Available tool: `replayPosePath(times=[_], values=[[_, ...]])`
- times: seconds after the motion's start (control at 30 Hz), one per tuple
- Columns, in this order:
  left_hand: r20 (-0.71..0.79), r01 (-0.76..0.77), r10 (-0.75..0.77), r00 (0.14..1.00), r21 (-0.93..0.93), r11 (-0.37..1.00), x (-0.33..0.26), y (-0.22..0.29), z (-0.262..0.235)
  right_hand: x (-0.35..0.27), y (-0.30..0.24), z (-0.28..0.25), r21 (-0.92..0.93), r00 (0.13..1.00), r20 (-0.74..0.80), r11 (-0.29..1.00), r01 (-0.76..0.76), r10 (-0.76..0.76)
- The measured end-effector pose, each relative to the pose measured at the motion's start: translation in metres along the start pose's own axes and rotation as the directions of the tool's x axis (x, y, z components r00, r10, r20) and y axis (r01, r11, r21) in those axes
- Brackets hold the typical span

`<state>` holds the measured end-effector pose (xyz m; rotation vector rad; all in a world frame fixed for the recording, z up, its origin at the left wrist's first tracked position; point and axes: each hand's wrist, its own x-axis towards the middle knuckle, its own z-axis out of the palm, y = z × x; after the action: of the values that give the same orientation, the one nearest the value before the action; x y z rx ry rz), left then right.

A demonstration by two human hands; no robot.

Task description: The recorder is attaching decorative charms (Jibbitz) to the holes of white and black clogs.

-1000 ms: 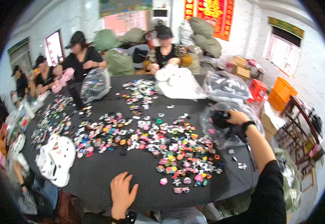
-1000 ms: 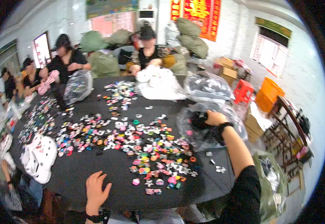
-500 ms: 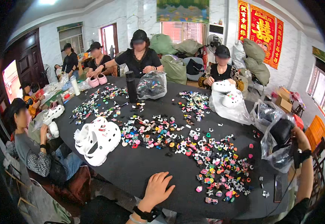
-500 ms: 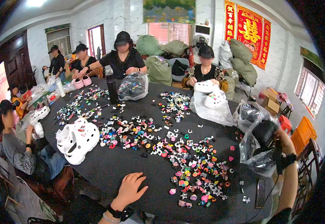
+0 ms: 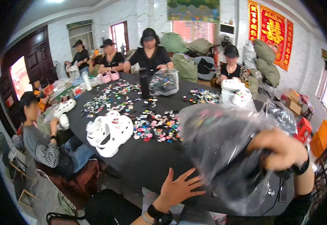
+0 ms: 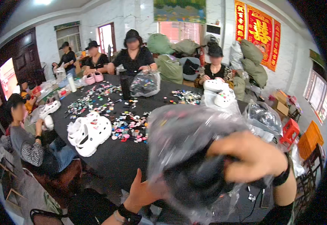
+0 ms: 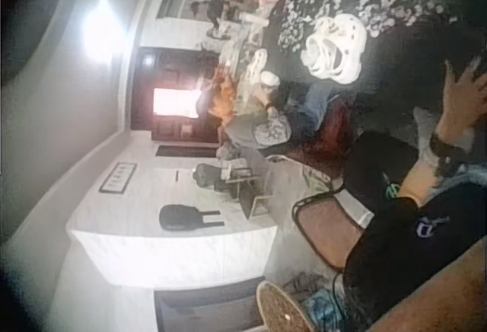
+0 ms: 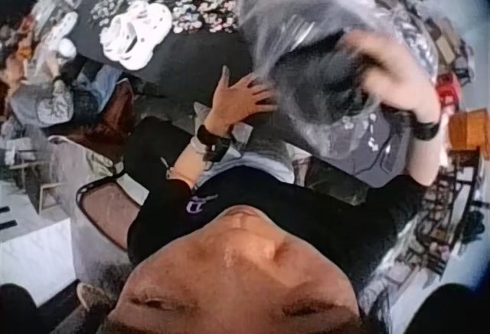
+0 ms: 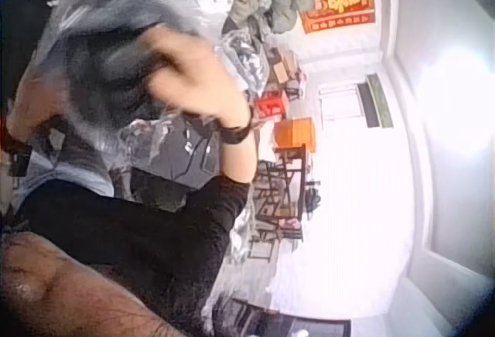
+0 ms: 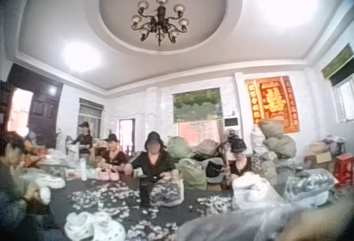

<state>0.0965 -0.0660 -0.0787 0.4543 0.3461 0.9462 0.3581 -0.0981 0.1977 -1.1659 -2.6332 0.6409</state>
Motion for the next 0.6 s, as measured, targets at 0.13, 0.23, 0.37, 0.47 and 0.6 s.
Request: replayPosePath(times=[0.13, 0.23, 0.37, 0.47, 0.6], values=[[-0.114, -0.113, 0.110, 0.987, -0.016, 0.993, -0.014, 0.008, -0.008, 0.041, -0.031, 0.060, -0.208, 0.935, 0.146, 0.914, 0.348, -0.323], [-0.156, -0.228, 0.260, 0.953, 0.193, 0.954, -0.024, 0.016, -0.029, 0.051, -0.042, 0.096, -0.278, 0.906, 0.212, 0.866, 0.415, -0.366], [-0.159, -0.340, 0.447, 0.881, 0.446, 0.828, -0.076, -0.005, -0.100, 0.051, -0.038, 0.131, -0.332, 0.875, 0.225, 0.810, 0.483, -0.429], [-0.128, -0.388, 0.569, 0.813, 0.609, 0.692, -0.079, -0.006, -0.121, 0.047, -0.040, 0.132, -0.214, 0.869, 0.119, 0.843, 0.494, -0.480], [-0.040, -0.406, 0.696, 0.717, 0.787, 0.464, -0.072, 0.026, -0.143, 0.042, -0.036, 0.135, -0.117, 0.870, -0.034, 0.867, 0.485, -0.492]])
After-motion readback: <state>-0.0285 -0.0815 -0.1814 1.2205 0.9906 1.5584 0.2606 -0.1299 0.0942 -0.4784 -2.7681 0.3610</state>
